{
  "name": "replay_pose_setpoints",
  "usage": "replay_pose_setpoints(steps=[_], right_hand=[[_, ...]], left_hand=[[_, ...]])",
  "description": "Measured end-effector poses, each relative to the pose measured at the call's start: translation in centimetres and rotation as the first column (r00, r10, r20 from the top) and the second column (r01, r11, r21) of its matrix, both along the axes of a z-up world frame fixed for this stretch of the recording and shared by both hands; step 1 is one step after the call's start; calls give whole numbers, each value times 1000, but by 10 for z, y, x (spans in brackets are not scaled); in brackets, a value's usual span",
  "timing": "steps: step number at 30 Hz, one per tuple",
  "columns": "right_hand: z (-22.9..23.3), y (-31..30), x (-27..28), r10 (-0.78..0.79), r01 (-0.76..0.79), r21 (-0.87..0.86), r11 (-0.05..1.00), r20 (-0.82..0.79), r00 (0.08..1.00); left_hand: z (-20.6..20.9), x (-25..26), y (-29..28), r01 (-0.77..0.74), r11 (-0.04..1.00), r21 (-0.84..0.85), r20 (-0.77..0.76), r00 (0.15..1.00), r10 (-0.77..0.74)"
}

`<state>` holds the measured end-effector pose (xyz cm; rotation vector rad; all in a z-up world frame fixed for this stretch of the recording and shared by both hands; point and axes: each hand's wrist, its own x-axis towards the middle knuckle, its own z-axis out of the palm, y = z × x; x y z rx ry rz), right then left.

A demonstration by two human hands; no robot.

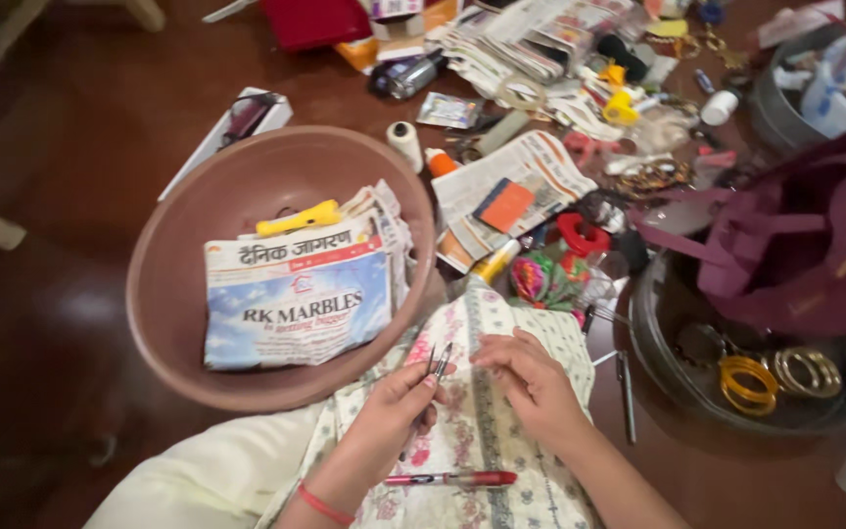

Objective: The person sits on the floor and repeatedly disassembles and reassembles several pens, removing caps and inner components, then putting them back together. The person handles multiple pens one at a time over a basin containing newspapers.

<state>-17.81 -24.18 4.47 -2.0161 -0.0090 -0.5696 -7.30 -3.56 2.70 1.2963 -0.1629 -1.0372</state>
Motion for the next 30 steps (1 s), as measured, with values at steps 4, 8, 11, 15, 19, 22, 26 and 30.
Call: replay_pose_setpoints(steps=[4,8,11,15,19,22,26,30], right_hand=[[-4,-6,-15,-274,276,191,942,-35,961],[8,-14,-30,-298,280,-107,954,-225,928],[14,-16,-29,-285,207,-282,937,-273,919],[7,-21,-28,-241,184,-228,956,-252,937],[-14,-26,-33,-235,306,57,950,-512,826],[-30,-33,-36,-163,262,208,943,-398,903],[-38,-36,-36,-181,226,111,968,-317,931],[-35,-34,-36,-206,228,32,973,-317,926]], left_hand=[[-10,-1,-13,68,997,35,100,992,-72],[-17,-2,-19,76,992,104,118,989,-88],[-21,0,-23,90,987,134,237,964,-120],[-18,-2,-26,32,992,126,267,961,-65],[-7,-5,-28,44,969,243,359,924,-132],[3,-4,-23,82,960,267,418,888,-192],[18,-1,-22,138,962,238,385,896,-223],[39,2,-21,144,936,322,495,817,-296]])
